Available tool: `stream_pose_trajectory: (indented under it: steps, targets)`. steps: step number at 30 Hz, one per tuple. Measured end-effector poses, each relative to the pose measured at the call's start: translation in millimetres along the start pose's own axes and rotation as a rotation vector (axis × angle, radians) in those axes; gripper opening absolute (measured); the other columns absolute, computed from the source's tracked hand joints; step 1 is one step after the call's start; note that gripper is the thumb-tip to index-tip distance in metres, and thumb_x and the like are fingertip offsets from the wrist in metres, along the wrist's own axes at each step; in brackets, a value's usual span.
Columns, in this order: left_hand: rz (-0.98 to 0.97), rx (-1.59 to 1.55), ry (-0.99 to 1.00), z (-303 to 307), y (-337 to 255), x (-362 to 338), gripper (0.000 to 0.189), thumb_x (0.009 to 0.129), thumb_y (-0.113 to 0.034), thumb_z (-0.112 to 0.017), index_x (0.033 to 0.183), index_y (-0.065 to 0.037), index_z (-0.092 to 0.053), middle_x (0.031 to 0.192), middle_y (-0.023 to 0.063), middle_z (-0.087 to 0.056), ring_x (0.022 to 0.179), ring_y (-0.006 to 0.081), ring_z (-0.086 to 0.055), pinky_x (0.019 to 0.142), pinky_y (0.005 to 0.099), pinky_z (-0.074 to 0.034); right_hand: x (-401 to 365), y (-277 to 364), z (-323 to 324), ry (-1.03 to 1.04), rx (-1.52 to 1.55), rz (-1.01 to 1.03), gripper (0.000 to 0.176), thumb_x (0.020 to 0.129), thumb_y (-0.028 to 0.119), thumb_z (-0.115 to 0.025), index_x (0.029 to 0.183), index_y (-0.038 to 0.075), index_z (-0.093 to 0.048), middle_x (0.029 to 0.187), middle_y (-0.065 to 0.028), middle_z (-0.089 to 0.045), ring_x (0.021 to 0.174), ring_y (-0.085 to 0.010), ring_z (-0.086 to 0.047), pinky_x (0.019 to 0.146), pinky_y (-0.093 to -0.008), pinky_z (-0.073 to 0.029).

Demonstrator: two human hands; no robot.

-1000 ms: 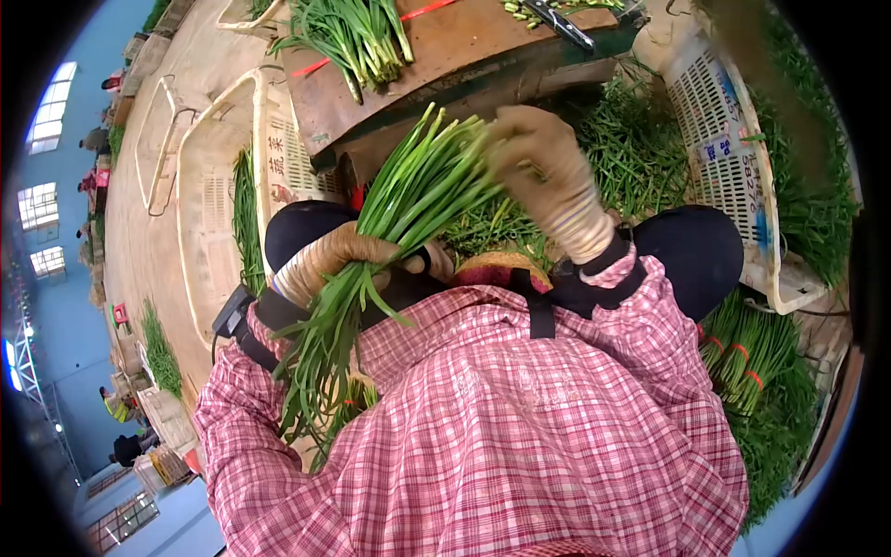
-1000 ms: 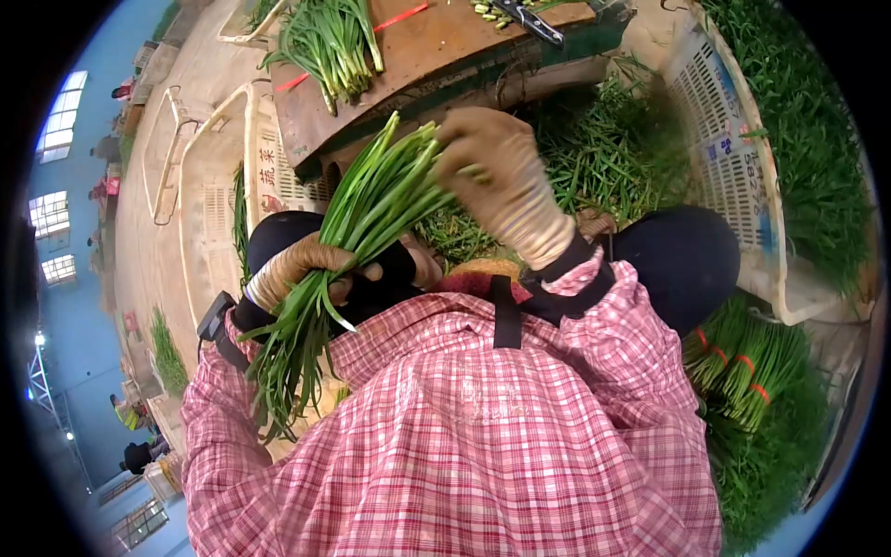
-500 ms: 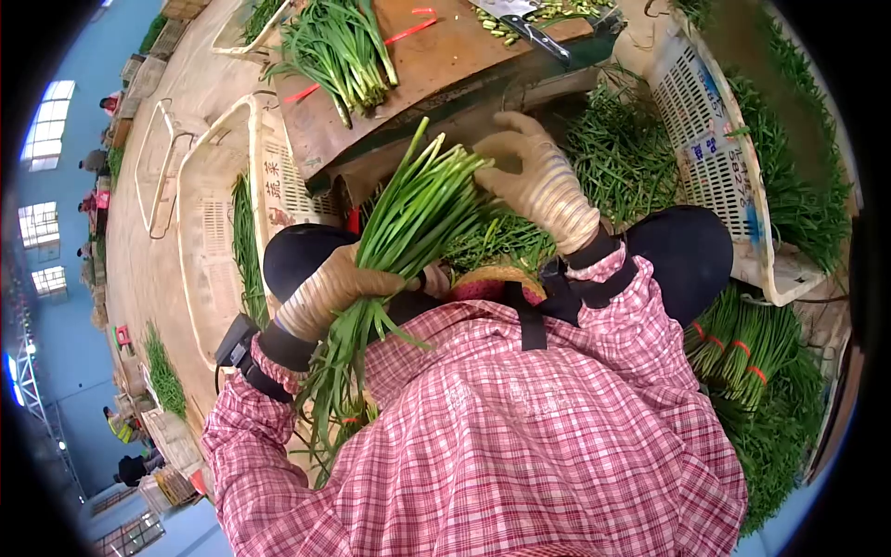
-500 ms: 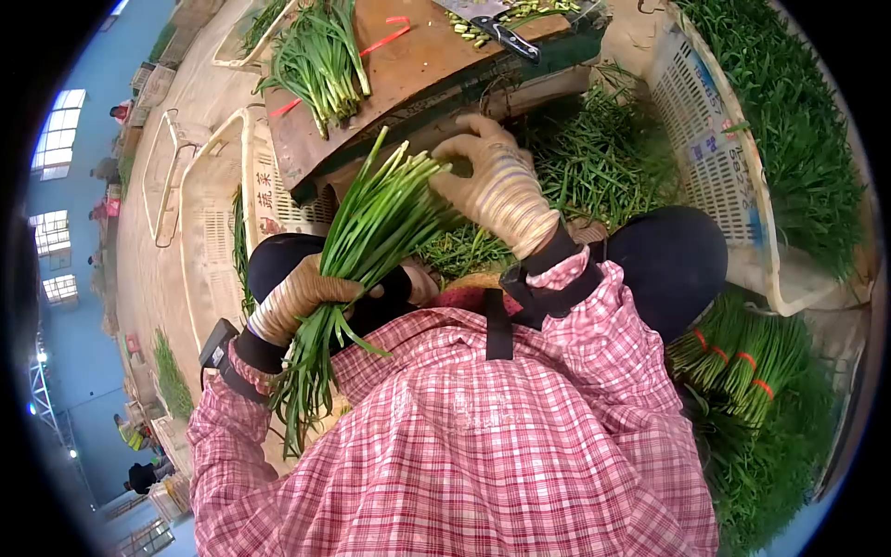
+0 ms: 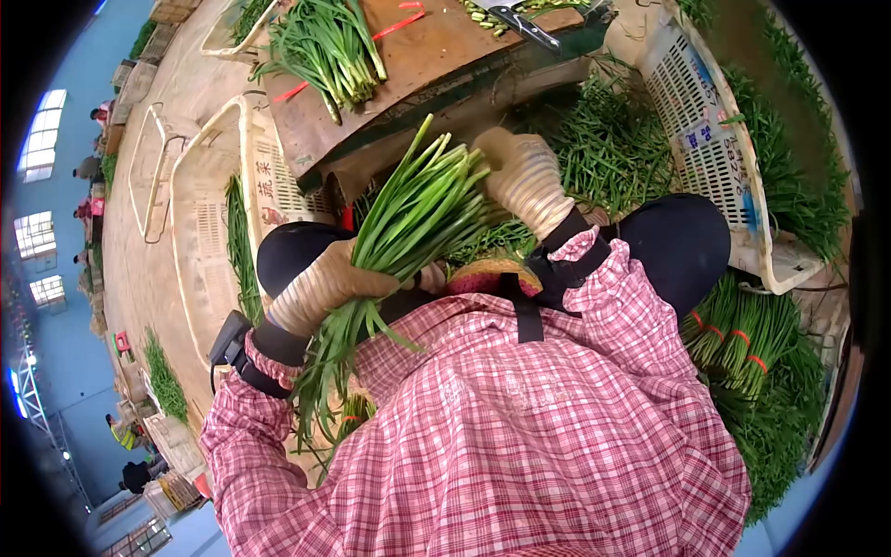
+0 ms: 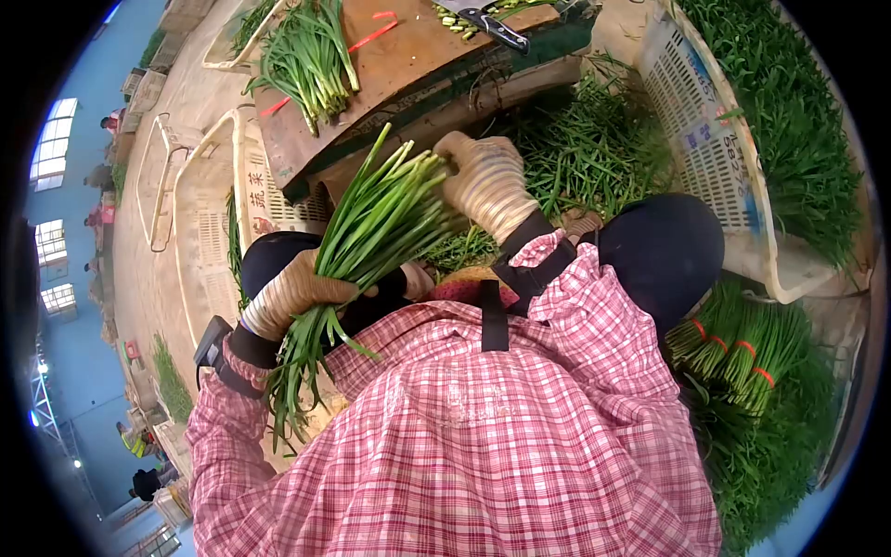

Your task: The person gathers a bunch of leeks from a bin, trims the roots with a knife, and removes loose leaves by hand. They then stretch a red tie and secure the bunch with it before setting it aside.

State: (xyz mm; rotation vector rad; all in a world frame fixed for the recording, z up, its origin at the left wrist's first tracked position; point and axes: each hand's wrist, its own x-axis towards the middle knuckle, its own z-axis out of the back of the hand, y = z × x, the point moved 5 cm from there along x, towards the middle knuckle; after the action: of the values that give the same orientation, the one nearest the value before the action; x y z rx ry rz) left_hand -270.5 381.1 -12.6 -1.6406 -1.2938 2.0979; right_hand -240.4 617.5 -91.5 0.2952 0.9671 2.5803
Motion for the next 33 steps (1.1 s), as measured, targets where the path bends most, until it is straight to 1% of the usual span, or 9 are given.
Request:
stream_pose_trajectory:
  steps: [3,5,10,14,17,22,26,31,33]
  targets:
    - [0.040,0.010,0.016,8,15,0,0.031,0.077,-0.008,-0.073,0.107,0.001,-0.067,0.091,0.0071,-0.071,0.061,0.0060,-0.058,0.054,0.0200,-0.047,4,-37,23,-0.076,0.155,-0.226,0.009,0.077,0.016,-0.064,0.084,0.013,-0.069,0.080,-0.0135,-0.068,0.080,-0.0304,-0.066,0.080,-0.0380,-0.052]
    - [0.054,-0.003,0.033,8,13,0,0.033,0.077,-0.009,-0.074,0.108,0.001,-0.066,0.091,0.0080,-0.071,0.060,0.0063,-0.058,0.053,0.0203,-0.047,3,-17,50,-0.310,0.221,0.287,0.015,0.077,0.010,-0.064,0.090,0.012,-0.071,0.091,-0.0137,-0.068,0.090,-0.0301,-0.065,0.084,-0.0379,-0.051]
    - [0.065,-0.077,0.095,-1,11,-1,0.039,0.076,-0.013,-0.078,0.110,0.000,-0.065,0.092,0.0088,-0.071,0.060,0.0064,-0.057,0.052,0.0200,-0.047,-6,34,30,0.144,0.292,0.774,0.019,0.071,0.008,-0.070,0.091,0.009,-0.070,0.109,-0.0099,-0.065,0.099,-0.0302,-0.062,0.090,-0.0397,-0.049]
    - [0.104,0.000,0.105,4,18,0,0.041,0.076,-0.013,-0.078,0.112,-0.001,-0.064,0.093,0.0084,-0.071,0.062,0.0064,-0.057,0.053,0.0206,-0.047,-8,32,20,0.104,0.152,0.672,0.011,0.072,0.008,-0.068,0.083,0.006,-0.067,0.104,-0.0095,-0.066,0.096,-0.0292,-0.063,0.086,-0.0405,-0.050]
    - [0.083,-0.025,0.114,3,17,-2,0.042,0.076,-0.013,-0.079,0.114,-0.001,-0.064,0.094,0.0087,-0.071,0.070,0.0084,-0.060,0.061,0.0213,-0.048,0,4,27,-0.048,0.412,0.250,0.010,0.074,0.004,-0.063,0.084,0.005,-0.063,0.099,-0.0102,-0.066,0.091,-0.0308,-0.064,0.084,-0.0407,-0.049]
    - [0.065,-0.034,0.123,4,17,-1,0.043,0.076,-0.012,-0.078,0.114,0.000,-0.064,0.097,0.0092,-0.071,0.082,0.0111,-0.062,0.071,0.0224,-0.049,-8,7,13,0.467,0.611,0.468,0.037,0.075,0.005,-0.068,0.111,0.012,-0.070,0.135,-0.0099,-0.049,0.119,-0.0262,-0.053,0.098,-0.0362,-0.047]
    - [0.063,-0.014,0.134,7,20,-1,0.042,0.075,-0.010,-0.077,0.114,0.000,-0.064,0.097,0.0094,-0.071,0.086,0.0130,-0.063,0.077,0.0242,-0.049,-14,20,9,0.578,0.739,0.423,0.027,0.074,0.007,-0.072,0.101,0.009,-0.071,0.132,-0.0091,-0.050,0.115,-0.0258,-0.055,0.094,-0.0367,-0.049]
    - [0.068,-0.027,0.129,4,12,-6,0.040,0.075,-0.008,-0.076,0.112,0.001,-0.065,0.100,0.0091,-0.070,0.090,0.0153,-0.063,0.083,0.0256,-0.048,4,-12,-2,0.135,0.692,0.294,0.012,0.077,0.010,-0.067,0.089,0.008,-0.069,0.103,-0.0113,-0.065,0.098,-0.0279,-0.063,0.088,-0.0365,-0.050]
    - [0.069,0.006,0.122,10,14,-7,0.040,0.075,-0.008,-0.076,0.112,0.001,-0.065,0.100,0.0090,-0.070,0.091,0.0158,-0.063,0.084,0.0260,-0.048,13,-30,50,0.001,-0.290,0.064,0.016,0.077,0.014,-0.068,0.092,0.011,-0.069,0.107,-0.0133,-0.065,0.104,-0.0303,-0.061,0.093,-0.0404,-0.047]
